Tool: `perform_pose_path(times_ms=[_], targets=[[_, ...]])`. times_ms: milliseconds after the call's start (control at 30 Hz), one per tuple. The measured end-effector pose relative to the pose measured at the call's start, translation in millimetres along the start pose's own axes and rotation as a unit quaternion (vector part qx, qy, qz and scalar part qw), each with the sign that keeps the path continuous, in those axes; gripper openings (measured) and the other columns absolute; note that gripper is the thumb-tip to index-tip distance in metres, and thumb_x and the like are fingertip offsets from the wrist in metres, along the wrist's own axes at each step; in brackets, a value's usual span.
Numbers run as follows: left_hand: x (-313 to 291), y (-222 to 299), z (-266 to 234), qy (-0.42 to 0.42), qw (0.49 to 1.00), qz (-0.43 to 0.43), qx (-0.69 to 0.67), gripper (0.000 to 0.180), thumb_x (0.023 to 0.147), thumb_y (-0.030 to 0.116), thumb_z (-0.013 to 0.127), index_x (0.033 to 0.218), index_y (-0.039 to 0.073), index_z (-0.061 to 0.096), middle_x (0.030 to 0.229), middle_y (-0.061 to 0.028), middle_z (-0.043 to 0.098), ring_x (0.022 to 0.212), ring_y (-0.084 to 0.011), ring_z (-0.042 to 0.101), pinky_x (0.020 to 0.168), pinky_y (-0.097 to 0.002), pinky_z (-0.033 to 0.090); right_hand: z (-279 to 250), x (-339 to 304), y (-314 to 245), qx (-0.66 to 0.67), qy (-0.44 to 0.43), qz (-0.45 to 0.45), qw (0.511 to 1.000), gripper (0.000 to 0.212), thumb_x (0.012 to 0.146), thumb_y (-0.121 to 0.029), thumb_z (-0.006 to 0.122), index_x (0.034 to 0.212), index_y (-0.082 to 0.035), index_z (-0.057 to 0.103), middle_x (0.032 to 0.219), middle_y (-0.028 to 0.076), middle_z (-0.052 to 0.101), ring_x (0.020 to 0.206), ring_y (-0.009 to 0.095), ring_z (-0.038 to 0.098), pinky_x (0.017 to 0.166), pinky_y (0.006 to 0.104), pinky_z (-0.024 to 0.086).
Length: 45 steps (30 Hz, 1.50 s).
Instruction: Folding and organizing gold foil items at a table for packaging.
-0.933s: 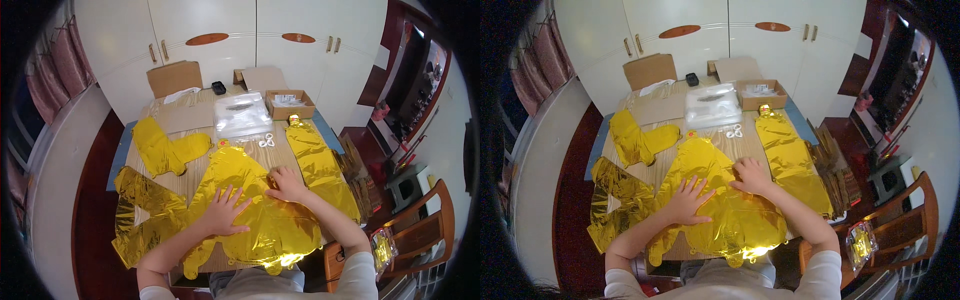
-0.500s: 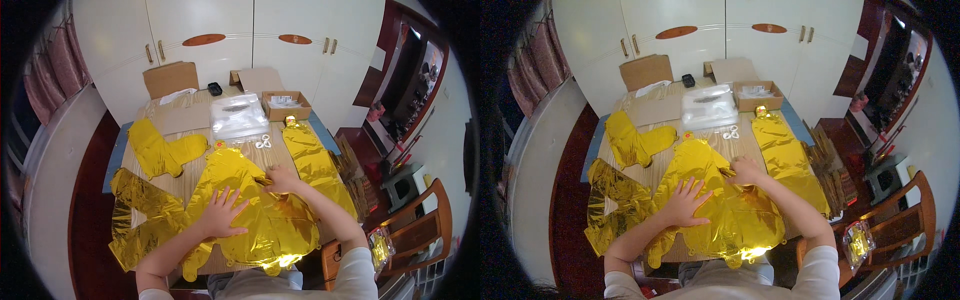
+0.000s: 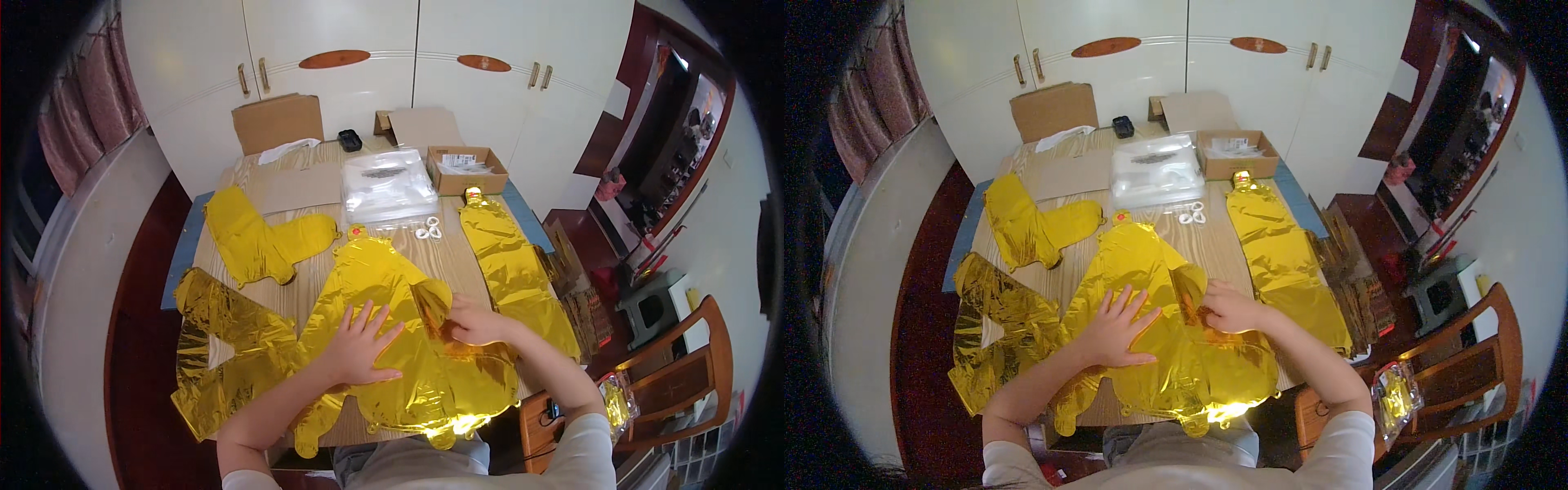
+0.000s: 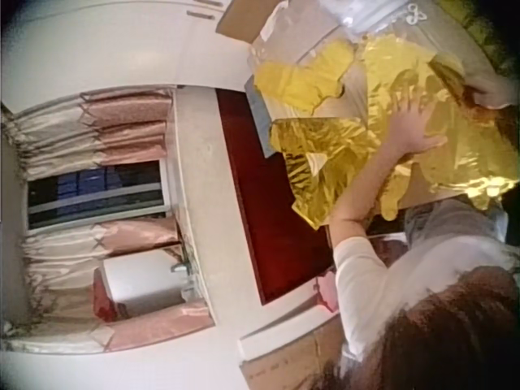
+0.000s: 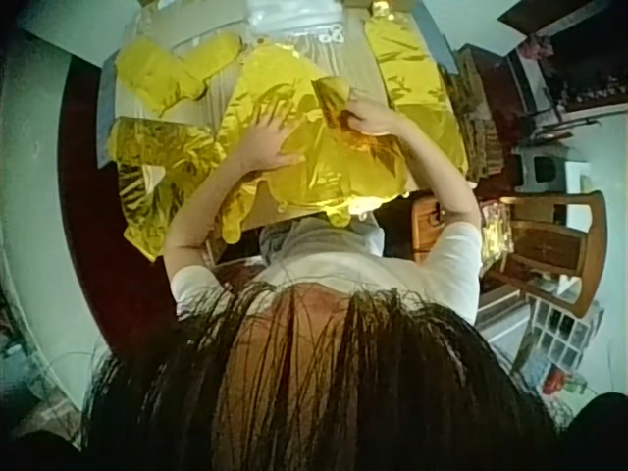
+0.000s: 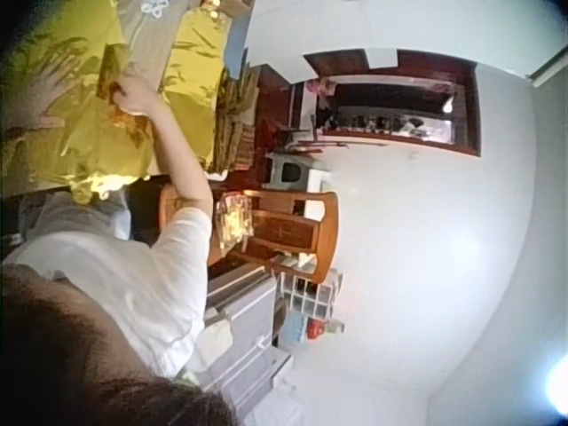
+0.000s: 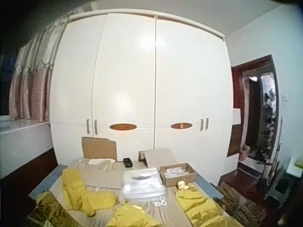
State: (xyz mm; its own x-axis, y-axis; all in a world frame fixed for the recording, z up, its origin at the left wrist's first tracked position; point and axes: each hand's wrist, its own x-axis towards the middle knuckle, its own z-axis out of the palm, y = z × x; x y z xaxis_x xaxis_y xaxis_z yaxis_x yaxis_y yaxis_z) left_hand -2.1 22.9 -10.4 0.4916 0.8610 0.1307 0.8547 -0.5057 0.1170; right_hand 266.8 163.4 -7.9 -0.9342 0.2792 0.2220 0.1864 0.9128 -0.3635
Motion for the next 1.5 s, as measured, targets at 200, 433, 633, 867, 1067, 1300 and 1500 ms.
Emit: perform_pose_path(times_ms=[200,433,633,867,1067,1300,1500], targets=[[-0.3,-2.0,2.7,0.003,1.000,-0.006,-0.004,0.096,0.077,0.072,0.050,0.140,0.002,0.036,0.147,-0.0241,0.029,0.135,-0.0465,0.023,0.107,-0.0631,0.015,3.5,13.2,-23.7,0.023,-0.032,0.099,0.994,0.034,0.086,-0.017,0.058,0.116,-0.002,0.054,0.125,0.020,0.053,0.118,0.037,0.048,0.102,0.0445,0.036],[1.9,-1.5,-2.9,-0.046,0.999,-0.006,0.002,0.090,0.076,0.071,0.053,0.123,-0.007,0.050,0.133,-0.0257,0.044,0.132,-0.0478,0.028,0.106,-0.0638,0.017,21.2,17.7,-22.2,0.000,0.000,0.039,0.999,0.048,0.089,-0.021,0.059,0.132,-0.004,0.047,0.136,0.013,0.049,0.130,0.033,0.040,0.107,0.0452,0.032],[1.0,-1.9,0.9,0.012,1.000,0.008,-0.017,0.087,0.076,0.071,0.053,0.116,-0.007,0.055,0.127,-0.0261,0.048,0.131,-0.0483,0.030,0.106,-0.0641,0.017,16.5,25.3,-13.1,-0.027,-0.055,0.046,0.997,0.060,0.089,-0.038,0.059,0.139,-0.009,0.041,0.144,0.011,0.040,0.137,0.035,0.029,0.112,0.0492,0.023],[1.3,-3.1,4.6,-0.010,1.000,-0.001,-0.008,0.099,0.076,0.073,0.051,0.133,-0.007,0.038,0.139,-0.0271,0.035,0.136,-0.0487,0.020,0.108,-0.0622,0.013,2.6,46.0,-1.8,-0.058,-0.152,0.099,0.982,0.099,0.071,-0.067,0.063,0.146,-0.012,0.029,0.153,0.007,0.026,0.143,0.034,0.013,0.113,0.0551,0.009],[4.2,-2.6,-4.8,0.027,0.999,-0.012,-0.030,0.078,0.079,0.055,0.059,0.126,-0.006,0.045,0.128,-0.0244,0.045,0.124,-0.0442,0.037,0.103,-0.0559,0.026,-1.4,53.8,-1.4,-0.071,-0.197,0.114,0.971,0.110,0.068,-0.072,0.061,0.149,-0.012,0.018,0.155,0.006,0.018,0.144,0.032,0.003,0.114,0.0557,0.004],[40.9,6.3,-35.3,0.066,0.996,0.022,-0.062,0.030,0.083,0.018,0.059,0.108,0.002,0.059,0.102,-0.0151,0.059,0.099,-0.0331,0.054,0.087,-0.0443,0.040,-1.2,55.1,2.6,-0.072,-0.219,0.125,0.965,0.117,0.064,-0.075,0.062,0.150,-0.011,0.014,0.157,0.005,0.013,0.144,0.034,0.002,0.113,0.0565,0.003],[55.2,-4.2,6.7,0.090,0.991,0.085,-0.046,0.035,0.085,0.024,0.059,0.116,0.006,0.060,0.117,-0.0107,0.059,0.112,-0.0263,0.052,0.093,-0.0405,0.038,1.5,58.2,4.2,-0.072,-0.226,0.118,0.964,0.122,0.061,-0.075,0.065,0.150,-0.011,0.012,0.157,0.007,0.012,0.144,0.035,0.001,0.113,0.0577,0.002]])
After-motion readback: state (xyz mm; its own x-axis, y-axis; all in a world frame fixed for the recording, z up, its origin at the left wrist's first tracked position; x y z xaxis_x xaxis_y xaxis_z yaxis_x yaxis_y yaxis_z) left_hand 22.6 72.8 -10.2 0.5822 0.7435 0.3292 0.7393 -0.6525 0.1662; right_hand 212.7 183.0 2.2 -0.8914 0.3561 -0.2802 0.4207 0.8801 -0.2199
